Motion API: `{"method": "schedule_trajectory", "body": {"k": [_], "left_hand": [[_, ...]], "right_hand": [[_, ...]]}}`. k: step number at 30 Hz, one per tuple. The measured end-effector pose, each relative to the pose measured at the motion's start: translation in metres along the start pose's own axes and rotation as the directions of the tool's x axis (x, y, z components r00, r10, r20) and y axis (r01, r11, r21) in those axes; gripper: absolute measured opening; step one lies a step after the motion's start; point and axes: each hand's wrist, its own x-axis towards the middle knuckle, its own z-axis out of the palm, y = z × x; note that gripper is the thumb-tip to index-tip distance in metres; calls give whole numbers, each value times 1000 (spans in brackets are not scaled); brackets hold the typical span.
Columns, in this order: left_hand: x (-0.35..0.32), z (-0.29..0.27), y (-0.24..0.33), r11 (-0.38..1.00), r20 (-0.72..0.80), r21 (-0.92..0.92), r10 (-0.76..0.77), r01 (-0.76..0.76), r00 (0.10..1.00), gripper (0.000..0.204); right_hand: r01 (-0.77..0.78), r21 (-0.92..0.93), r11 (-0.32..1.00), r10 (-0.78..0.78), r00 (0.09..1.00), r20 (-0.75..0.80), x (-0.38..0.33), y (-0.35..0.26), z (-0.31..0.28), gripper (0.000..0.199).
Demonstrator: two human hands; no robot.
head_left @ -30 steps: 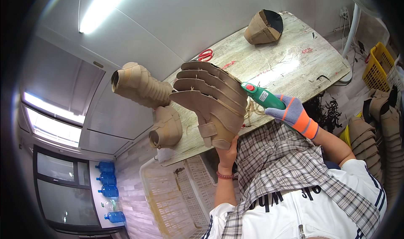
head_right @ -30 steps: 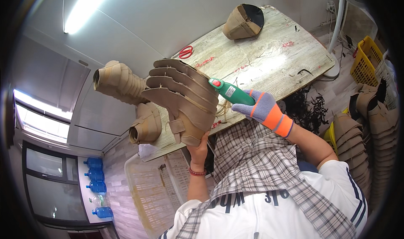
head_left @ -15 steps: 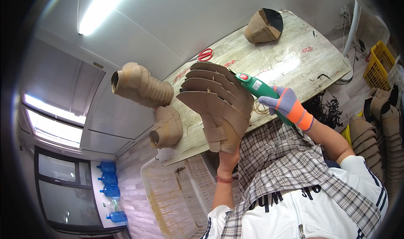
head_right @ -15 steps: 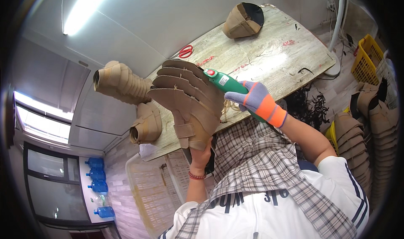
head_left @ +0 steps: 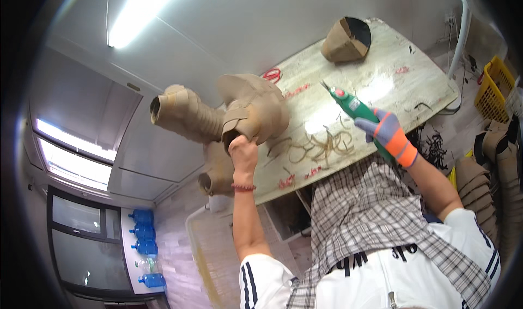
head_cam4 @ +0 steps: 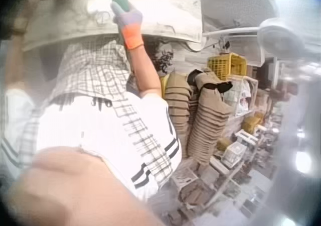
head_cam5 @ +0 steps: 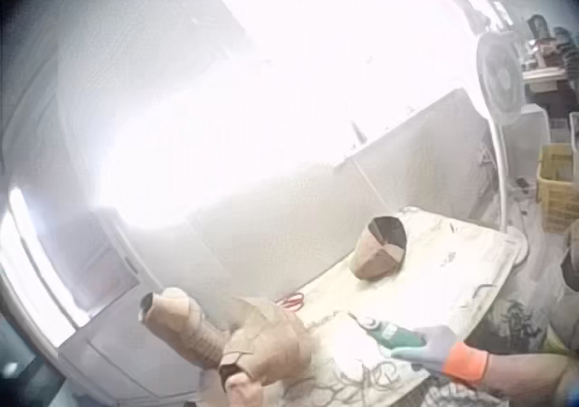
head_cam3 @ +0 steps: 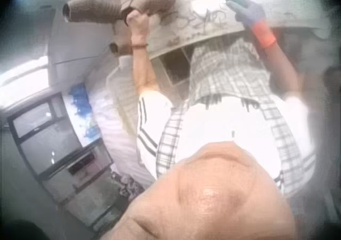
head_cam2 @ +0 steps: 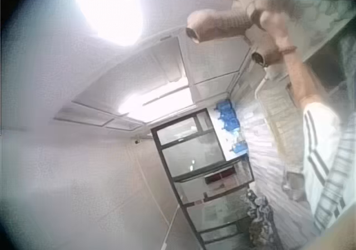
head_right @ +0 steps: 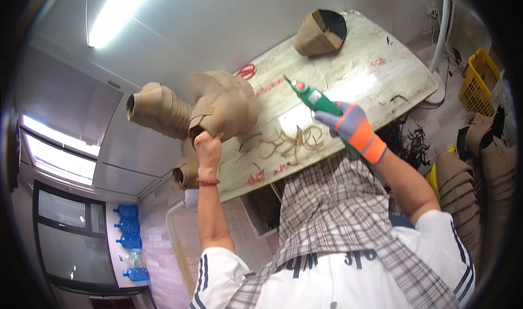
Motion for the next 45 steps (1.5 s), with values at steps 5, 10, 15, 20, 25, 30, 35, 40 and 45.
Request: {"method": "schedule_trajectory", "body": {"k": [5,10,15,20,25,30,35,40,45], "left_hand": [[8,5,-45,909,9,235,-357,345,934,22],[29,-41,49,570,-98,-751,-596,333,797,39],[14,-92,44,-232,353,-936,-600,266,718,38],[-8,-76,24,-681,638,-667,-313,303,703,34],[-31,-50,12,-738,682,-619,-336,268,649,34],[-43,-40,10,-781,706,-559,-272,279,654,35],[-55,-28,14,-801,676,-538,-223,263,703,38],[-67,-24,16,-838,627,-478,-114,265,770,40],[-78,-18,11,-802,626,-530,-152,274,765,39]], "right_hand": [[-44,-46,998,44,999,15,-8,8,-1,43],[123,-239,963,-134,991,-28,-10,33,-15,53],[527,-421,738,-571,821,27,-17,31,-16,66],[700,-608,376,-801,575,168,-24,24,-29,69],[668,-661,343,-752,617,233,-30,30,-42,67],[672,-653,348,-721,637,272,-31,31,-43,65],[705,-613,356,-758,601,251,-29,46,-44,71],[737,-571,361,-769,582,265,-27,49,-45,73],[732,-572,369,-740,604,297,-30,40,-41,73]]}}
